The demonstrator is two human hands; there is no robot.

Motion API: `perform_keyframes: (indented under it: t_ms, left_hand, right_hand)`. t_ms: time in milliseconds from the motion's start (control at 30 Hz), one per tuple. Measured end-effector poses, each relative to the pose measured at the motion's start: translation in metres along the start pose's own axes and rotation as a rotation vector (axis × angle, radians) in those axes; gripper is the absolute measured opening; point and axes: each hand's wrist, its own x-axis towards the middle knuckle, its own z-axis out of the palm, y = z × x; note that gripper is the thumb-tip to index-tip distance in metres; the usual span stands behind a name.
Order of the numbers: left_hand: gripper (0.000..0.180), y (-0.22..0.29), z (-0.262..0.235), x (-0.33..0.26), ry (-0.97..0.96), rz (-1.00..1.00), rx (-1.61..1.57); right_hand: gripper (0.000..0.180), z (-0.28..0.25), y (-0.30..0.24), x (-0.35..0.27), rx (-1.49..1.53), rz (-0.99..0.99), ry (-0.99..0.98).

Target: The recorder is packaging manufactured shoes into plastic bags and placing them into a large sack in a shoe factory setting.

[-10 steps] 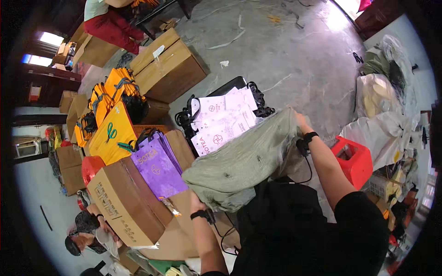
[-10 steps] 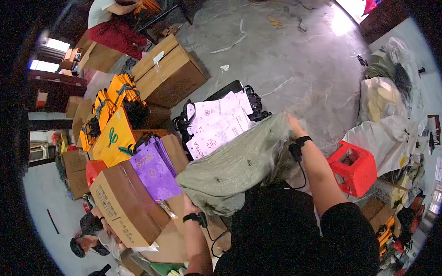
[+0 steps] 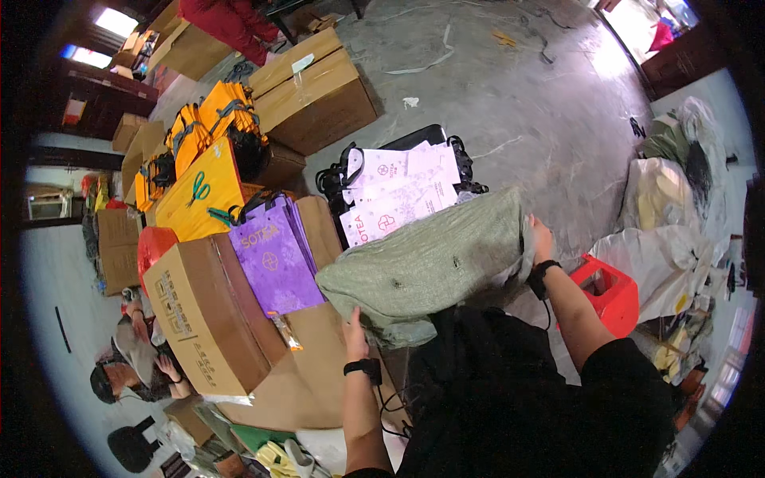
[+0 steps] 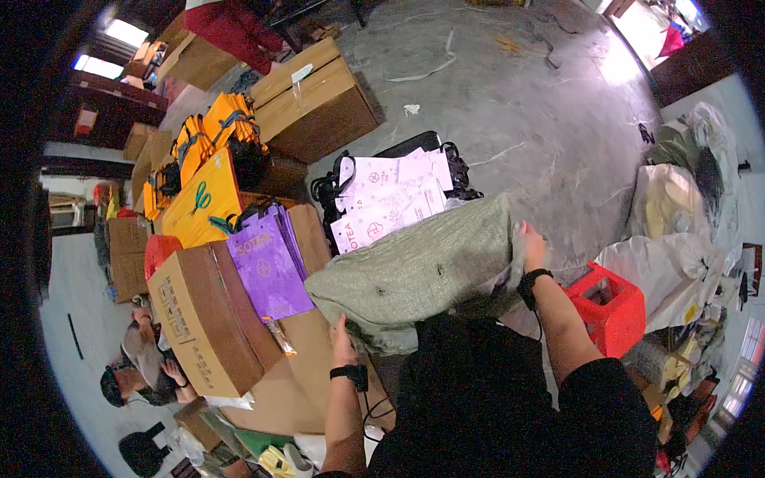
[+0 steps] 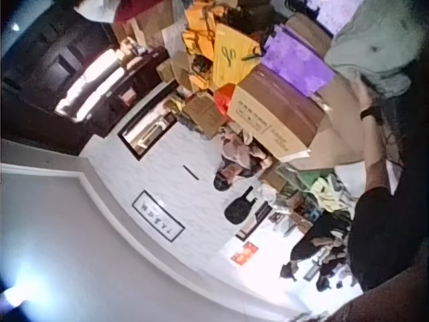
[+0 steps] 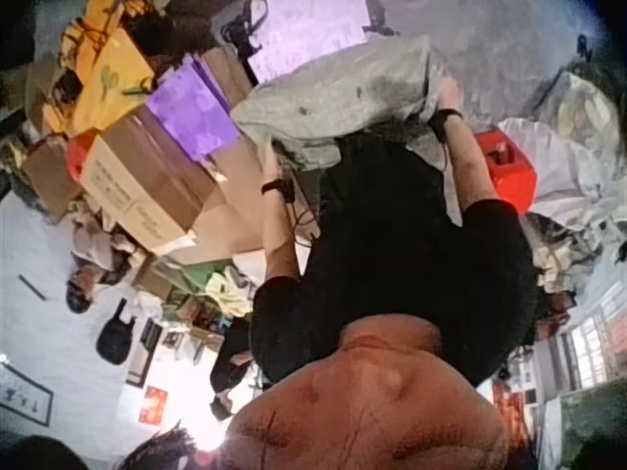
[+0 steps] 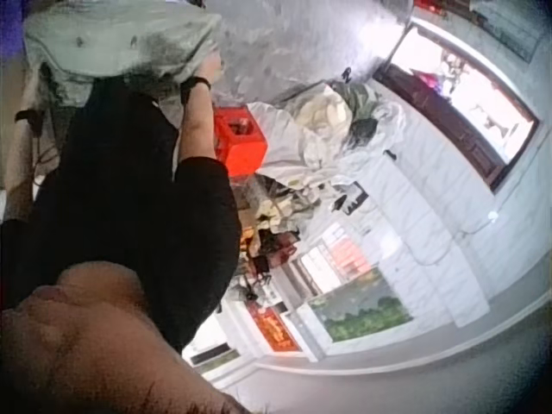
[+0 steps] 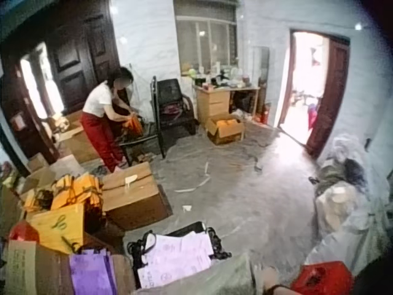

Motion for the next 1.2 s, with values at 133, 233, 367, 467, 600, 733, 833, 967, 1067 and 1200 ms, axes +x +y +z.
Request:
perform_keyframes:
  t_ms: [133,233,367,467,600,733,833,967,1067,1200]
  left_hand:
    - [0.044,-0.039,-0.009,-0.015,-0.177,0.463,0.822]
    - [0.051,-0.021,0.012,-0.053,-0.151,0.161,1.036]
    - [0.065,-0.061,0.014,-0.053,0.004,0.169,1.108]
    - [0.072,-0.082,0.001,-0.074,0.272,0.389,1.168]
    - [0.076,-0.081,0.026,-0.123,0.357,0.554,1.172]
    - [0.070,-0.103,0.042,-0.132,-0.431,1.081,1.498]
    - [0.076,-0.105,0.080,-0.089,-0.719,1.054,1.420]
    - [0.059,-0.111,0.094,-0.052,-0.707,0.527,1.769]
    - [0.042,-0.149,0.088,-0.058,-0.768,0.127,1.915]
    - [0.022,-0.208,0.049,-0.077,-0.589,0.559,1.946]
  right_hand:
    - [0.031,0.003,0.015,-0.029,0.099,-0.150,0.215]
    - [0.030,0.017,0.043,-0.027,0.221,-0.441,0.214]
    - [0.042,0.021,0.088,0.002,0.090,-0.388,0.055]
    - [0.047,-0.024,0.063,-0.007,0.024,-0.557,-0.047]
    - [0.052,-0.045,0.089,0.013,-0.201,-0.581,-0.176]
    - [0.052,-0.019,0.127,0.053,-0.192,-0.468,-0.405]
    - [0.057,-0.006,0.128,0.070,-0.452,-0.628,-0.568]
    - [0.046,-0.052,0.019,-0.053,-0.804,-0.499,-0.362]
    - [0.040,-0.051,0.017,-0.101,-0.753,-1.071,0.072]
    - [0.044,-0.015,-0.045,-0.212,-0.416,-1.403,0.036]
